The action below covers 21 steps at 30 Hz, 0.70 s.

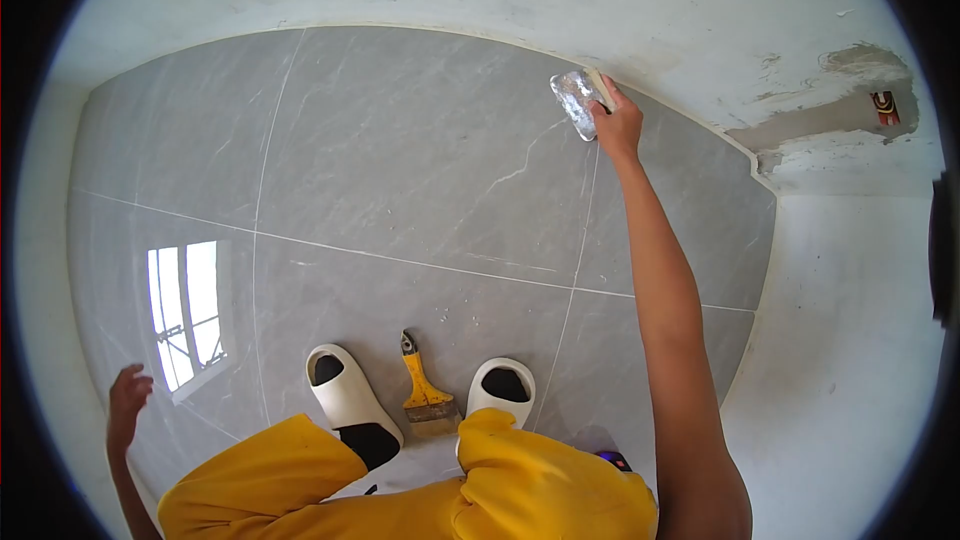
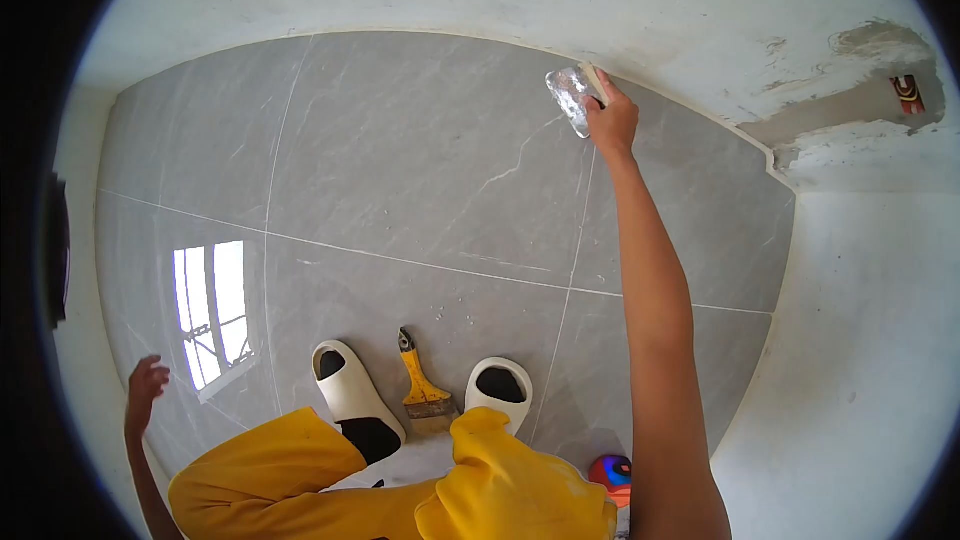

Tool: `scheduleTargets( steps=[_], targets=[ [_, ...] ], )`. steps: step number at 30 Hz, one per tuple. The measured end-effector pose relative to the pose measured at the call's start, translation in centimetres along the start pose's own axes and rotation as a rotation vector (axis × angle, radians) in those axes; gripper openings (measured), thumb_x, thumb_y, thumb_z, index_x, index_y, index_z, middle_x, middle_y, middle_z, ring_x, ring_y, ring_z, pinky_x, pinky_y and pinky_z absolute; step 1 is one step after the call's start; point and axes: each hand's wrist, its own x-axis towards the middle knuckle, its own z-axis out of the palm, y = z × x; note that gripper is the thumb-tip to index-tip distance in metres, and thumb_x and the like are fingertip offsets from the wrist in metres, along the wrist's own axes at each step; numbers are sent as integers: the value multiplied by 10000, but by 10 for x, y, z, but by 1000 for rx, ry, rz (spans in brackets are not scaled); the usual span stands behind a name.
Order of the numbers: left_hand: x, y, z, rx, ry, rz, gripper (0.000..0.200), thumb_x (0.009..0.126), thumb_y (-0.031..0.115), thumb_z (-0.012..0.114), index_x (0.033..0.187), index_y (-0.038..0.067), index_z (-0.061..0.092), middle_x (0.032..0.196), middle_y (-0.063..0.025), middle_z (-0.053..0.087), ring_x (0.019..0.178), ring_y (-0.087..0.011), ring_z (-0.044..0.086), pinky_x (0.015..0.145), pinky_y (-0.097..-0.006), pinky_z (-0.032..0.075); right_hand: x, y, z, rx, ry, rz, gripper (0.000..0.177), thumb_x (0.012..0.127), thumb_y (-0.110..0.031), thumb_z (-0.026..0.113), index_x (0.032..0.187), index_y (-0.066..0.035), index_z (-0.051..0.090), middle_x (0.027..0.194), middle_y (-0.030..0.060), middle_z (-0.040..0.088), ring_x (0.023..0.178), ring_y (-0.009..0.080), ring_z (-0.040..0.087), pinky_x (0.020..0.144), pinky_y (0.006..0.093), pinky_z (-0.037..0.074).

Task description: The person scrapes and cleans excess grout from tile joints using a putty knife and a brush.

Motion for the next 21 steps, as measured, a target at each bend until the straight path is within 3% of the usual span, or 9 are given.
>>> scheduleTargets(
  steps=[3, 4, 7, 9, 12, 15, 16, 19, 21],
  targets=[
    [-65, -93, 14, -542, 0, -204, 672, 963, 621, 416, 1429, 139, 462, 1267, -138, 602, 1120, -258, 583, 949, -456, 456, 4, -7, -4, -61, -113, -84, 515, 807, -82, 704, 1312, -143, 629, 1147, 189, 689, 1038, 351, 671, 912, 381, 514],
    [-90, -108, 20, -902, -210, -36, 710, 990, 630, 342, 1461, 104, 418, 1297, -149, 586, 1164, -287, 564, 996, -481, 433, 2, -10, -6, -60, -150, -118, 512, 806, -88, 703, 1309, -148, 631, 1143, 191, 689, 1035, 358, 668, 913, 385, 512],
    [-153, 17, 92, -1587, 641, -308, 719, 1019, 594, 297, 1487, 52, 358, 1311, -148, 581, 1238, -294, 523, 1044, -470, 404, -26, -31, -33, 39, -38, -195, 355, 841, -167, 722, 1149, -9, 643, 1002, 158, 697, 898, 290, 683, 847, 371, 515],
    [-218, -149, 94, -1133, 610, 49, 763, 998, 616, 330, 1516, 57, 310, 1498, -195, 410, 1401, -326, 366, 1168, -484, 274, -76, -50, -64, 239, -339, -71, 349, 883, -205, 708, 1114, 13, 563, 970, 105, 636, 862, 188, 627, 784, 329, 515],
    [-236, -24, 153, -644, 922, -148, 793, 991, 634, 329, 1531, 55, 272, 1560, -180, 304, 1438, -316, 296, 1183, -447, 215, -173, -116, -127, 333, -775, 124, 332, 883, -97, 613, 1180, 8, 508, 1036, 122, 629, 928, 192, 635, 815, 325, 525],
    [-236, 17, 174, -516, 945, -166, 822, 977, 667, 303, 1539, 68, 258, 1584, -166, 265, 1461, -315, 251, 1189, -450, 195, -216, -179, -196, -306, -1232, 117, 547, 791, -126, 656, 1299, 27, 527, 1049, 243, 659, 950, 347, 659, 833, 346, 508],
    [-235, 25, 171, -483, 940, -143, 832, 971, 681, 290, 1540, 75, 257, 1586, -162, 264, 1465, -317, 241, 1190, -458, 194, -206, -199, -210, -179, -1487, 228, 516, 763, -190, 698, 1216, 38, 608, 972, 234, 676, 897, 339, 675, 800, 329, 508],
    [-218, 41, 129, -367, 882, -1, 861, 952, 722, 252, 1545, 97, 254, 1592, -148, 258, 1480, -322, 209, 1191, -482, 194, -188, -181, -243, 149, -1600, -101, 299, 836, -48, 567, 1094, -36, 717, 722, 160, 673, 548, 219, 650, 542, 323, 494],
    [-198, 34, 89, -410, 686, 49, 882, 940, 750, 226, 1548, 111, 253, 1596, -140, 255, 1490, -325, 188, 1192, -498, 193, -149, -162, -270, 33, -1541, -366, 355, 752, -183, 683, 1063, -13, 701, 812, 149, 645, 727, 260, 627, 740, 401, 472]
  ],
)
